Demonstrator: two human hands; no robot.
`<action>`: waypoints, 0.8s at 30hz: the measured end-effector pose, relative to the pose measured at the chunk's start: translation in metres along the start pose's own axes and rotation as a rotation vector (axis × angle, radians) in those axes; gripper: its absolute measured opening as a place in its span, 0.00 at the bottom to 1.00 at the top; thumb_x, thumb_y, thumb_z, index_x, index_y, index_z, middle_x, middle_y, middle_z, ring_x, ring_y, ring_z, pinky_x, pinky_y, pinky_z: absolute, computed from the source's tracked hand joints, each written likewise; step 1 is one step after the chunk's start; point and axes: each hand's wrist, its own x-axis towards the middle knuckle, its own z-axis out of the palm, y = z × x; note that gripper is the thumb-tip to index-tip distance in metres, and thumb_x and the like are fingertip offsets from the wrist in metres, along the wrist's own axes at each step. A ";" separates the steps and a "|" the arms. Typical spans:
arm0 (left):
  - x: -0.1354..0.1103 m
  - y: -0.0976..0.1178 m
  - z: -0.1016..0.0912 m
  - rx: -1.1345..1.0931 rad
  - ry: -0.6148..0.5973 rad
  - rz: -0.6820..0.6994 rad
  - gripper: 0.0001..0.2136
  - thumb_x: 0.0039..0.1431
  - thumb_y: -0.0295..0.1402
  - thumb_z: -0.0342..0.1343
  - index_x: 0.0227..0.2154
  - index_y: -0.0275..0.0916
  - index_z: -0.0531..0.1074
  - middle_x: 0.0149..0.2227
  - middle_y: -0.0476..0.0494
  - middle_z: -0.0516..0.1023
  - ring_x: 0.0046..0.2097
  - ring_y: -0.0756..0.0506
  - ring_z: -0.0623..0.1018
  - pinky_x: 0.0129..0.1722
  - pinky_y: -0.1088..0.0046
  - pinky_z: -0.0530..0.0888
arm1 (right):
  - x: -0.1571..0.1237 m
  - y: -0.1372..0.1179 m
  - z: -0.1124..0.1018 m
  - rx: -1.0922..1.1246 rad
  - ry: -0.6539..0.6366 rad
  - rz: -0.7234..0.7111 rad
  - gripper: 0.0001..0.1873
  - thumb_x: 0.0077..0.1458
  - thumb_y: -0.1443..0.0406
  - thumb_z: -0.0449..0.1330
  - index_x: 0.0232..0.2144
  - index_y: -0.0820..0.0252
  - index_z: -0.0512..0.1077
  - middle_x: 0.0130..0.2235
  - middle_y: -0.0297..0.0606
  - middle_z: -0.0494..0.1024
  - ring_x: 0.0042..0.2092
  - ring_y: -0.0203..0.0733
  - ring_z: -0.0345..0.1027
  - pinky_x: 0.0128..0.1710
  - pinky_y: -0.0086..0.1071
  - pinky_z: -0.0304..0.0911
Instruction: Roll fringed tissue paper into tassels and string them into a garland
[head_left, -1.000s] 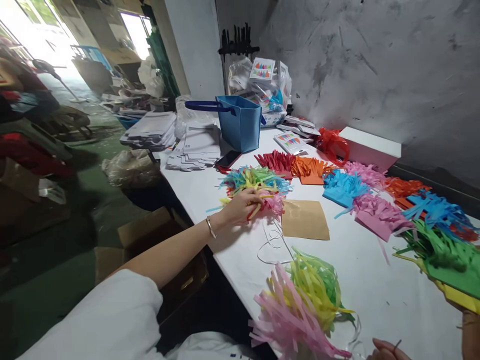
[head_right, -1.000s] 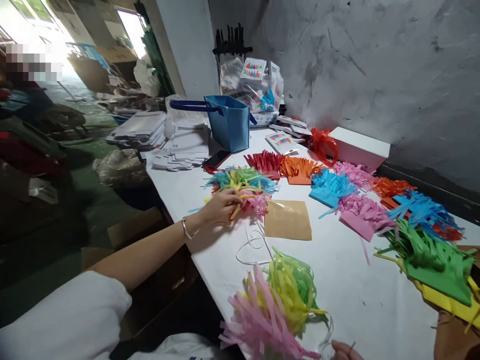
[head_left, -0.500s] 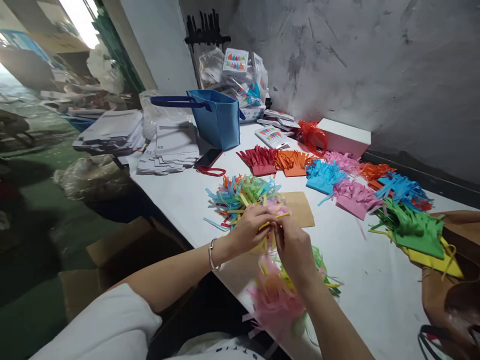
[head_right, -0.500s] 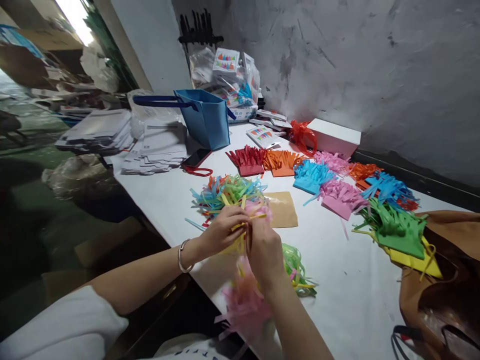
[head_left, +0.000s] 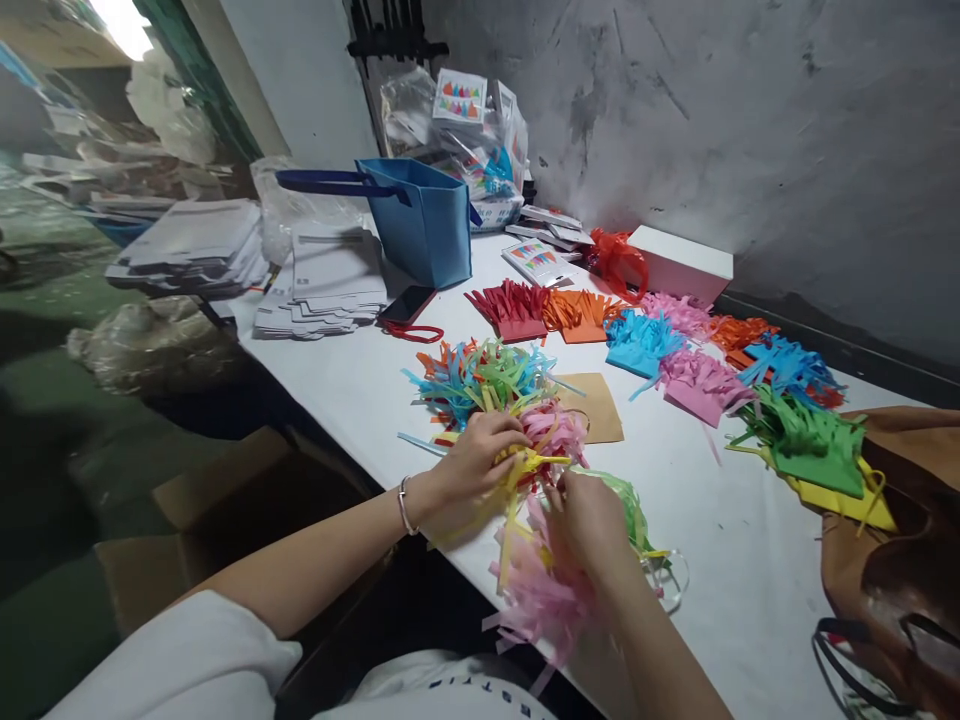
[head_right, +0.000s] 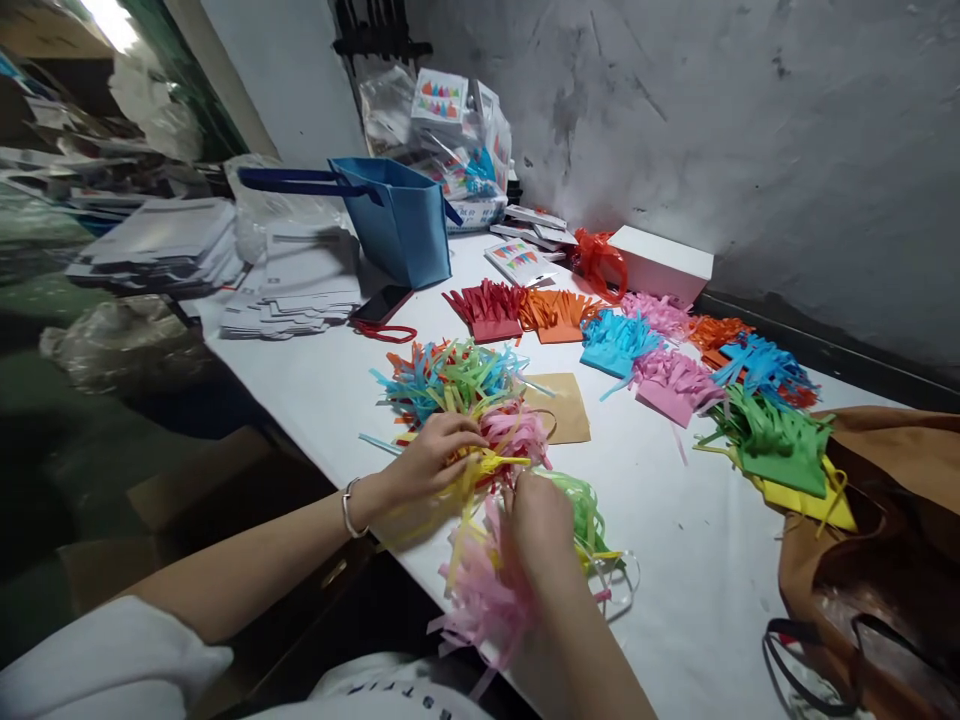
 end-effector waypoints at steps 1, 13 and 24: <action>0.000 0.003 0.003 0.025 -0.033 0.066 0.11 0.64 0.31 0.54 0.46 0.42 0.77 0.49 0.39 0.77 0.52 0.39 0.73 0.53 0.59 0.64 | -0.001 -0.003 0.002 -0.007 -0.006 0.000 0.10 0.58 0.67 0.58 0.25 0.59 0.74 0.24 0.42 0.78 0.24 0.42 0.69 0.26 0.31 0.46; 0.046 -0.058 -0.034 0.290 -0.223 -0.139 0.15 0.59 0.28 0.56 0.48 0.36 0.76 0.56 0.31 0.71 0.57 0.32 0.69 0.58 0.48 0.62 | -0.094 0.043 -0.076 0.105 0.505 -0.100 0.12 0.65 0.59 0.54 0.36 0.58 0.74 0.29 0.32 0.78 0.26 0.34 0.69 0.29 0.26 0.60; -0.019 0.101 -0.091 0.038 -0.085 0.160 0.13 0.68 0.33 0.48 0.50 0.42 0.75 0.55 0.39 0.75 0.56 0.40 0.73 0.57 0.58 0.67 | -0.184 0.041 -0.065 -0.137 0.704 -0.334 0.13 0.62 0.71 0.59 0.47 0.59 0.78 0.22 0.29 0.63 0.24 0.33 0.58 0.26 0.29 0.53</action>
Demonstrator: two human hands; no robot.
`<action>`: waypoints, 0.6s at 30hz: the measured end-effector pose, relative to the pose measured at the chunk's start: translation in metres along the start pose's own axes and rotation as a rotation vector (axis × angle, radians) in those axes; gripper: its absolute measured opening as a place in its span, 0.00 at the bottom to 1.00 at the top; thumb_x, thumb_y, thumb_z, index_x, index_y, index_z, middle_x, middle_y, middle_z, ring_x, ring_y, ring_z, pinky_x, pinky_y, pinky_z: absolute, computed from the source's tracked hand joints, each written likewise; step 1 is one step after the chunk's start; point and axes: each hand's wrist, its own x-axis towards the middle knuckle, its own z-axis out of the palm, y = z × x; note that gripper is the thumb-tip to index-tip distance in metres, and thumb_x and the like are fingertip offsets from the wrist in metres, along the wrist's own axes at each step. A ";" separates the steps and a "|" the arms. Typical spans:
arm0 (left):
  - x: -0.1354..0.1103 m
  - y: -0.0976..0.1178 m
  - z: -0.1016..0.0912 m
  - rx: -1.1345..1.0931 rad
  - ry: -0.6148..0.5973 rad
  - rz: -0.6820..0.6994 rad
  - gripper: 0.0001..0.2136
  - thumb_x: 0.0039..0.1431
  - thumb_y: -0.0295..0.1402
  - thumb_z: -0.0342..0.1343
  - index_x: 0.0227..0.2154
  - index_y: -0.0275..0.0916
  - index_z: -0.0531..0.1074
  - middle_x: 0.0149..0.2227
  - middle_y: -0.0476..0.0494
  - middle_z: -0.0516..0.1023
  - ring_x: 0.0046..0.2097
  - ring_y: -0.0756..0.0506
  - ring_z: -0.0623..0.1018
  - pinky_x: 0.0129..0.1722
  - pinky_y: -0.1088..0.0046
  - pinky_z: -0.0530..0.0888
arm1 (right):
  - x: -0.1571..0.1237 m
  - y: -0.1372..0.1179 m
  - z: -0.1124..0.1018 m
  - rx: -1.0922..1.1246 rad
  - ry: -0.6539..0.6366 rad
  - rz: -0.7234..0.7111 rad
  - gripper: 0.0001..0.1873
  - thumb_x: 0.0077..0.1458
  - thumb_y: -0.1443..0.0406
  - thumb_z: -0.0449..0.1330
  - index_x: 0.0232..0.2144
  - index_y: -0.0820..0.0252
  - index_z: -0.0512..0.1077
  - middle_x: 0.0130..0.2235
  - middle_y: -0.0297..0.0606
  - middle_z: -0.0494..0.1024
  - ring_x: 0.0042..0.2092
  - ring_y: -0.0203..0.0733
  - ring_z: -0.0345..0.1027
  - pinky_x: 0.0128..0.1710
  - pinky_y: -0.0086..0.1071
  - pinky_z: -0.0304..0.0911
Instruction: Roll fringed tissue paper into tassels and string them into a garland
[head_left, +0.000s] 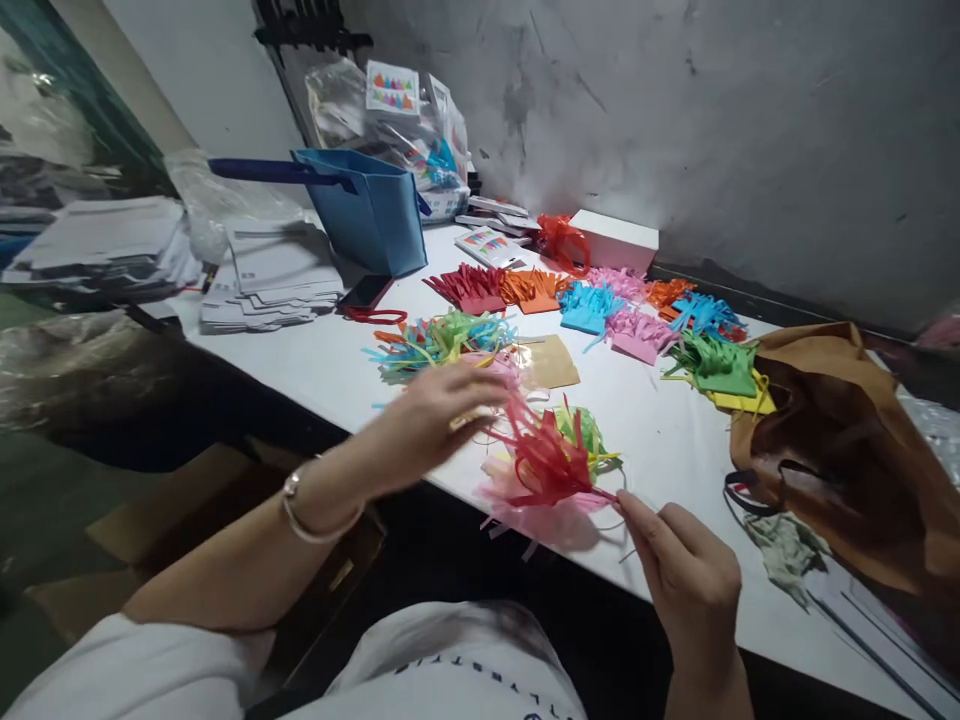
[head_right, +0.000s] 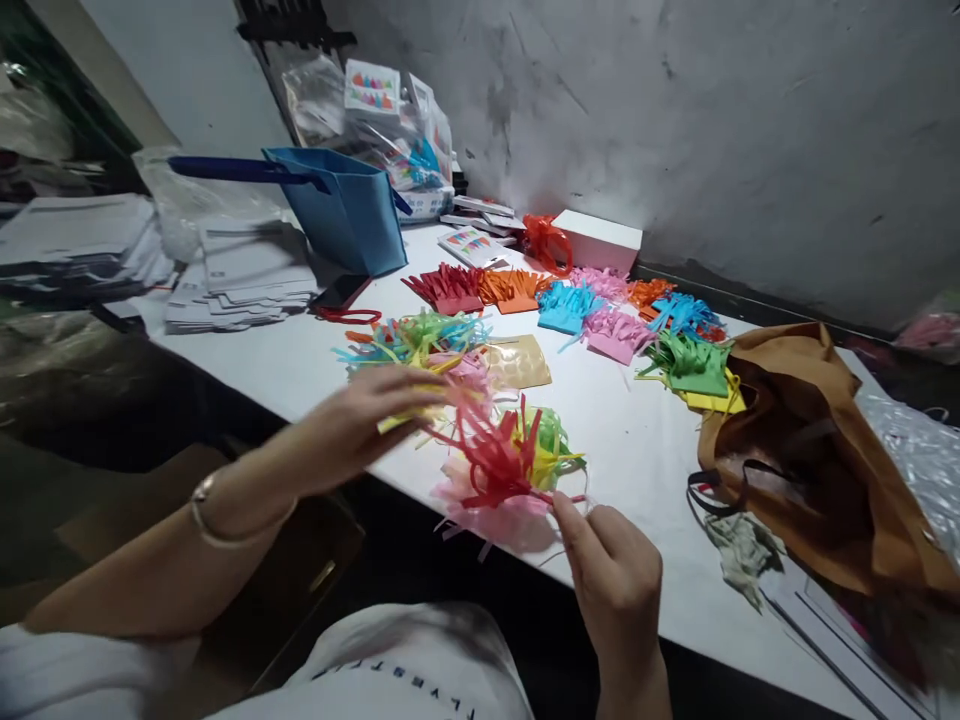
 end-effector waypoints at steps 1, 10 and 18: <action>-0.003 0.025 0.010 -0.121 -0.024 0.088 0.14 0.69 0.33 0.48 0.52 0.42 0.73 0.55 0.39 0.75 0.56 0.41 0.73 0.58 0.60 0.67 | -0.003 -0.005 0.000 0.049 -0.005 -0.007 0.14 0.62 0.72 0.59 0.48 0.58 0.78 0.21 0.29 0.63 0.24 0.33 0.58 0.26 0.29 0.52; -0.026 0.087 0.104 -1.298 -0.294 -0.375 0.17 0.63 0.45 0.56 0.36 0.34 0.77 0.28 0.45 0.76 0.29 0.50 0.74 0.29 0.77 0.69 | -0.029 -0.035 0.009 0.356 0.025 0.674 0.12 0.65 0.58 0.55 0.46 0.58 0.70 0.33 0.35 0.76 0.28 0.35 0.70 0.27 0.26 0.67; -0.041 0.094 0.129 -1.849 -0.127 -0.657 0.13 0.54 0.39 0.68 0.34 0.33 0.77 0.29 0.45 0.79 0.31 0.50 0.79 0.34 0.78 0.75 | -0.045 -0.057 0.009 0.401 -0.086 0.446 0.14 0.66 0.67 0.50 0.48 0.58 0.74 0.42 0.40 0.81 0.42 0.39 0.78 0.40 0.27 0.73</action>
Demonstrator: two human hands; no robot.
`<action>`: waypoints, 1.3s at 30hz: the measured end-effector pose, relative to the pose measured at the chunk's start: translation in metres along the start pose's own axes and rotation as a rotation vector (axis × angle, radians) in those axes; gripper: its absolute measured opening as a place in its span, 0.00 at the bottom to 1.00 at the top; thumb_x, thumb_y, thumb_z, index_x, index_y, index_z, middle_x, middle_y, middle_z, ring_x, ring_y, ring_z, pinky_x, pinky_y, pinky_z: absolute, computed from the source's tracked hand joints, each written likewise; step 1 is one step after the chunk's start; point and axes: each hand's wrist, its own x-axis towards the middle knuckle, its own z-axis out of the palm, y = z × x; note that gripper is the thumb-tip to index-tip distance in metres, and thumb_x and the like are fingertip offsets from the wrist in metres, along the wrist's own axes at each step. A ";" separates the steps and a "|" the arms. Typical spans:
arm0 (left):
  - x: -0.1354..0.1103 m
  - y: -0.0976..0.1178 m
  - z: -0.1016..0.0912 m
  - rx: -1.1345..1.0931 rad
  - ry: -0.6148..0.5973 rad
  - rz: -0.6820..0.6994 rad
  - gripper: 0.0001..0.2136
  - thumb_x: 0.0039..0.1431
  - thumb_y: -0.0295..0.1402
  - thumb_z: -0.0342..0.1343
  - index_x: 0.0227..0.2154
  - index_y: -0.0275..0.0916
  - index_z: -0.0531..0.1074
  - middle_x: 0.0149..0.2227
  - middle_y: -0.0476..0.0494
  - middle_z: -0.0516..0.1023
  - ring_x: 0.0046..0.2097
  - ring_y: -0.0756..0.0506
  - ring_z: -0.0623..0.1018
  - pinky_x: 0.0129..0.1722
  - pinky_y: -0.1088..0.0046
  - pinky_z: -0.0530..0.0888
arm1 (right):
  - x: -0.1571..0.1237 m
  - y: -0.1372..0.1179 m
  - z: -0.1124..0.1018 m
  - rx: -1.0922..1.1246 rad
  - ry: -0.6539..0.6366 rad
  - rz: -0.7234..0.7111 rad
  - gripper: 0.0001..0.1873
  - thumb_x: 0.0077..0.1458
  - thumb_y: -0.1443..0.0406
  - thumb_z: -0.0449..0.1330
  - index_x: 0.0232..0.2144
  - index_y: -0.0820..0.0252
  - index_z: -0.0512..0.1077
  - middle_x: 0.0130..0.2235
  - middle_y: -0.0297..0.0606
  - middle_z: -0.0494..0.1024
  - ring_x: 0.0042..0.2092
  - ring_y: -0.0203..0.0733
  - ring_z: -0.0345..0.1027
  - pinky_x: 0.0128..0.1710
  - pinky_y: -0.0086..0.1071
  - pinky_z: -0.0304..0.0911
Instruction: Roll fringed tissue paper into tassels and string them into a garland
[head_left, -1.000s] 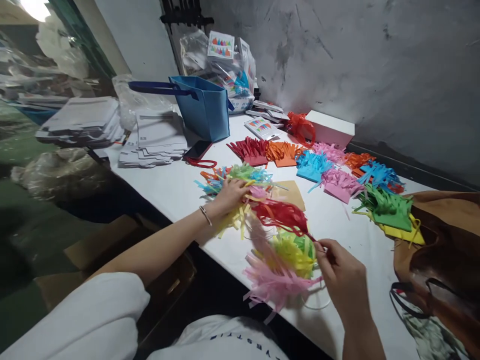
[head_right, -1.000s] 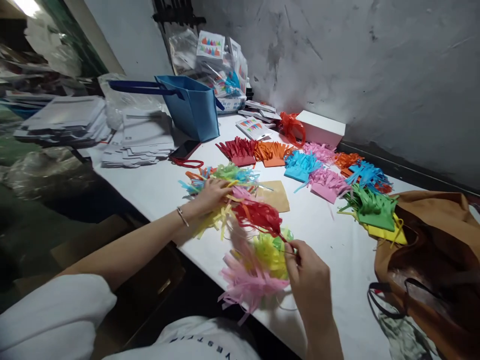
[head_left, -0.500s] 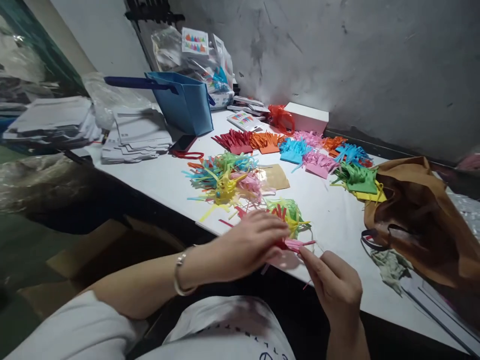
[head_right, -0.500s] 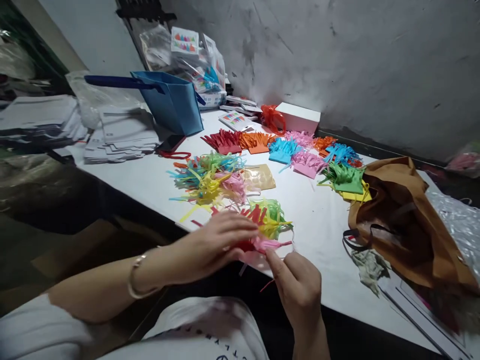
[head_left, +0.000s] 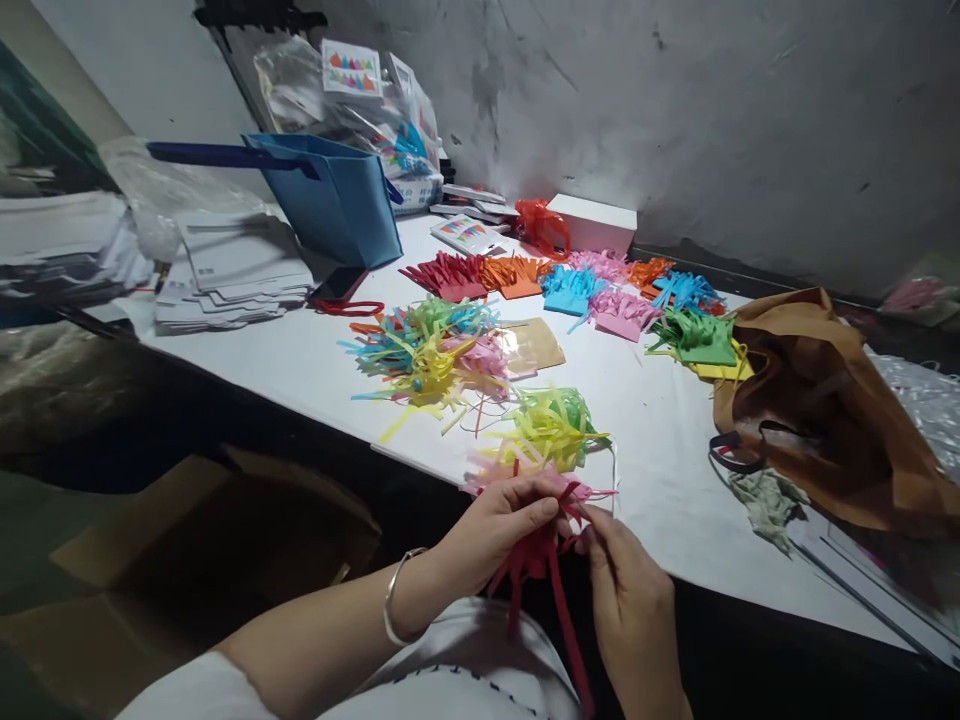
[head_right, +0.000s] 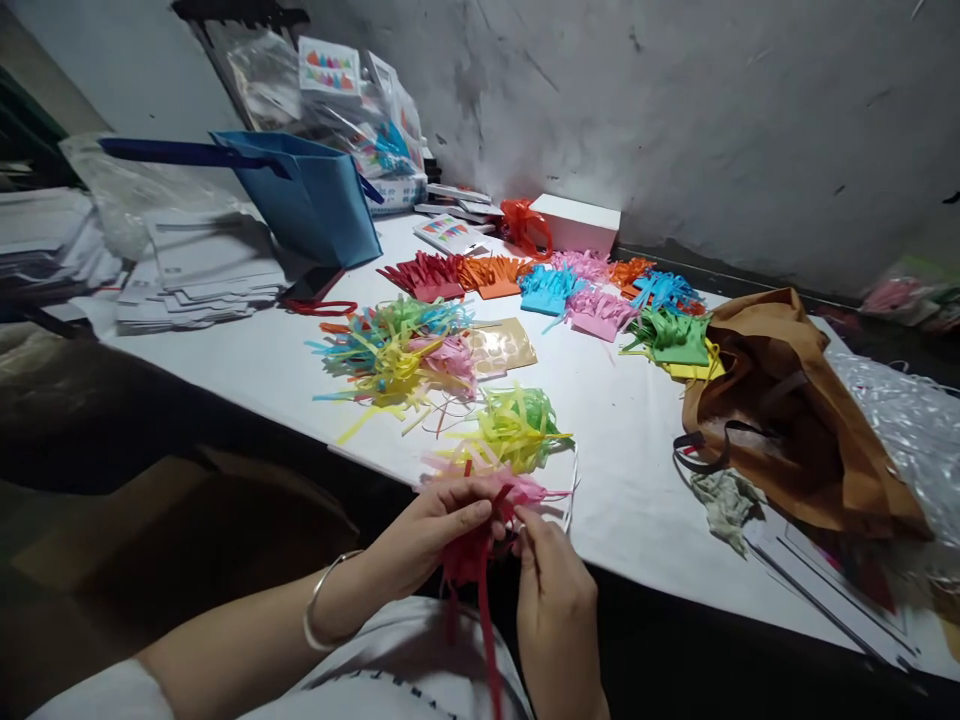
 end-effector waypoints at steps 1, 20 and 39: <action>0.001 -0.001 0.000 -0.023 -0.005 -0.006 0.13 0.54 0.39 0.68 0.33 0.33 0.76 0.29 0.44 0.79 0.31 0.50 0.79 0.35 0.77 0.75 | -0.001 -0.002 0.003 -0.008 -0.001 -0.026 0.15 0.66 0.68 0.50 0.48 0.59 0.74 0.43 0.41 0.82 0.43 0.39 0.79 0.41 0.26 0.73; 0.005 -0.010 -0.023 0.129 -0.002 0.099 0.16 0.56 0.43 0.66 0.32 0.34 0.70 0.27 0.46 0.79 0.29 0.52 0.77 0.31 0.79 0.71 | 0.010 -0.006 0.010 -0.170 -0.019 -0.157 0.14 0.64 0.70 0.52 0.44 0.68 0.76 0.33 0.44 0.82 0.31 0.41 0.78 0.32 0.28 0.71; 0.011 0.008 -0.024 1.385 -0.223 0.564 0.06 0.68 0.31 0.48 0.42 0.39 0.70 0.36 0.43 0.80 0.36 0.47 0.78 0.37 0.76 0.71 | 0.036 0.026 0.009 0.195 -0.029 0.243 0.13 0.65 0.56 0.54 0.34 0.54 0.74 0.43 0.41 0.76 0.45 0.45 0.72 0.44 0.39 0.70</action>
